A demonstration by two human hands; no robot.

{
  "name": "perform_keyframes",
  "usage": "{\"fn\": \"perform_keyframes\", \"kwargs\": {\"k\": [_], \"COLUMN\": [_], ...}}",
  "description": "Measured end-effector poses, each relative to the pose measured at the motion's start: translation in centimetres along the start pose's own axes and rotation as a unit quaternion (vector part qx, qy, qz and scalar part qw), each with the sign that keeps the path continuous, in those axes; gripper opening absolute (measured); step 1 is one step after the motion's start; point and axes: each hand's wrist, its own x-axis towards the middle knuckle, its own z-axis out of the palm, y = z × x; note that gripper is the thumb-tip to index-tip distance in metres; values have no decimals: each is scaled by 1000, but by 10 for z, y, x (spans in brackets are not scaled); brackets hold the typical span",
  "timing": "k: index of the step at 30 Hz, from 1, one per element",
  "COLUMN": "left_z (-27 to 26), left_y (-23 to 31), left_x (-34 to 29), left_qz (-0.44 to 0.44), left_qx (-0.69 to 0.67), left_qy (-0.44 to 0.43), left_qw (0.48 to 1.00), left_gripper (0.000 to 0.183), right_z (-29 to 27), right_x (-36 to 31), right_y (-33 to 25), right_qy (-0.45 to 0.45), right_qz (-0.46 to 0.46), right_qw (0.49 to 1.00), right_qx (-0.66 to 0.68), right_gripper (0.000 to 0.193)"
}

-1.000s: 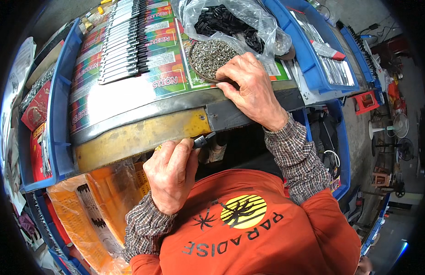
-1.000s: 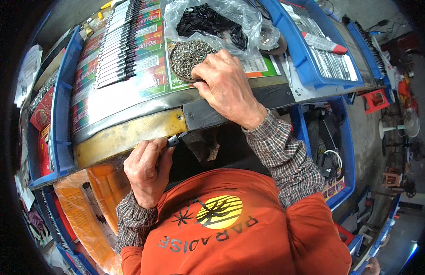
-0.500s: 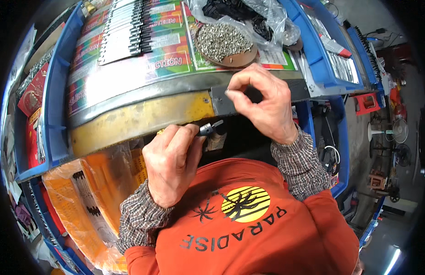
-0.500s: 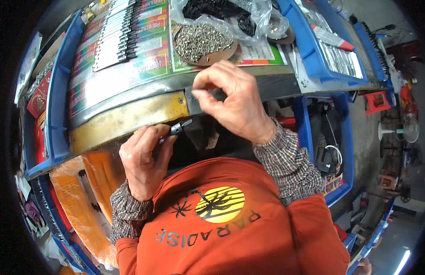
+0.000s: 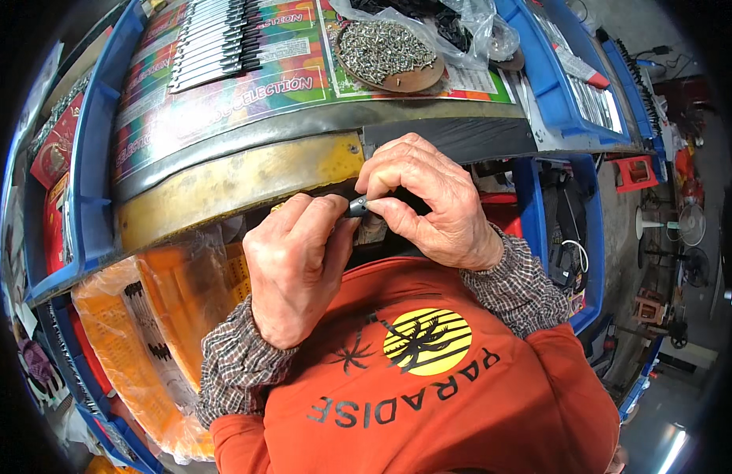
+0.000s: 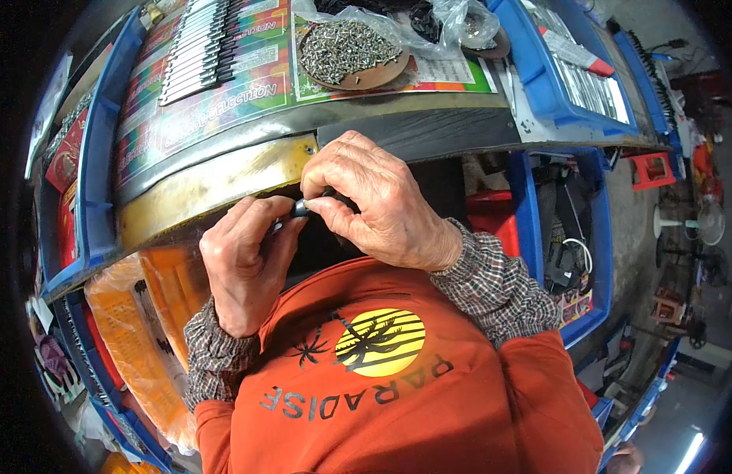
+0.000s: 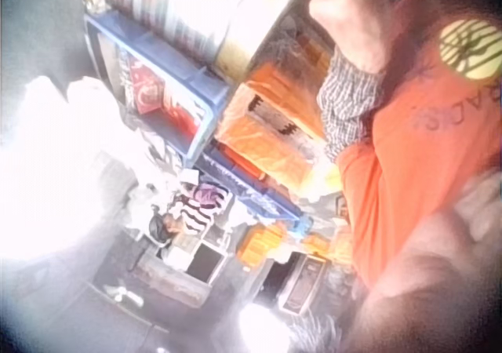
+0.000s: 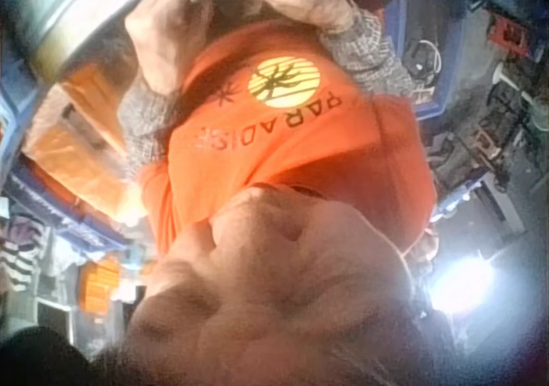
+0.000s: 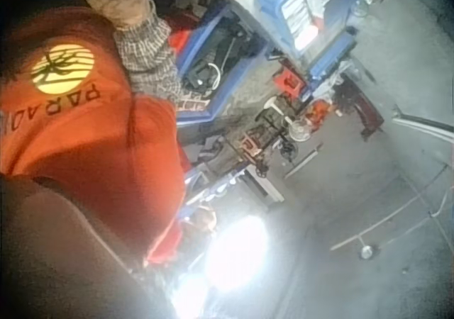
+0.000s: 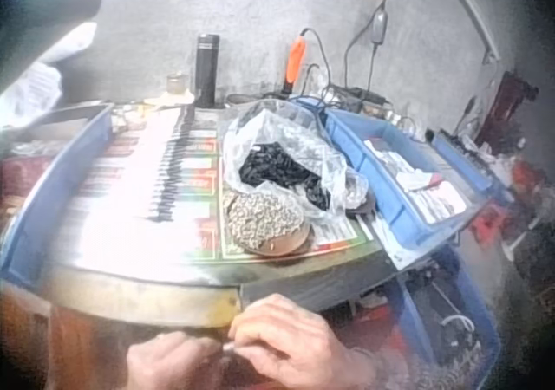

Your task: The recorder is using a small hand tool to assemble small metal pins into plastic or metal components at a workbench.

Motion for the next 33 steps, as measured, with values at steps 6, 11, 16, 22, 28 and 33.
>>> {"fn": "perform_keyframes", "kwargs": {"k": [6,11,16,22,28,33], "left_z": [1,3,3,12,18,18], "left_y": [-1,-4,-4,-16,-16,-12], "left_x": [-1,-1,-2,-4,-3,-2], "left_qz": [30,52,43,93,90,78], "left_qx": [40,55,81,81,81,71], "left_qy": [13,18,0,22,23,7], "left_qw": [999,997,996,992,992,994], "left_gripper": [21,22,20,24,24,24], "right_z": [4,10,14,13,12,13], "right_x": [-2,-9,-19,-20,-26,-31], "right_y": [-1,0,5,6,11,9], "right_qy": [14,36,35,11,22,39], "right_qz": [-46,-81,-157,-182,-157,-132], "right_qw": [998,991,972,968,974,979], "right_qx": [-50,-104,-172,-175,-165,-147], "right_gripper": [21,23,22,23,23,21]}}
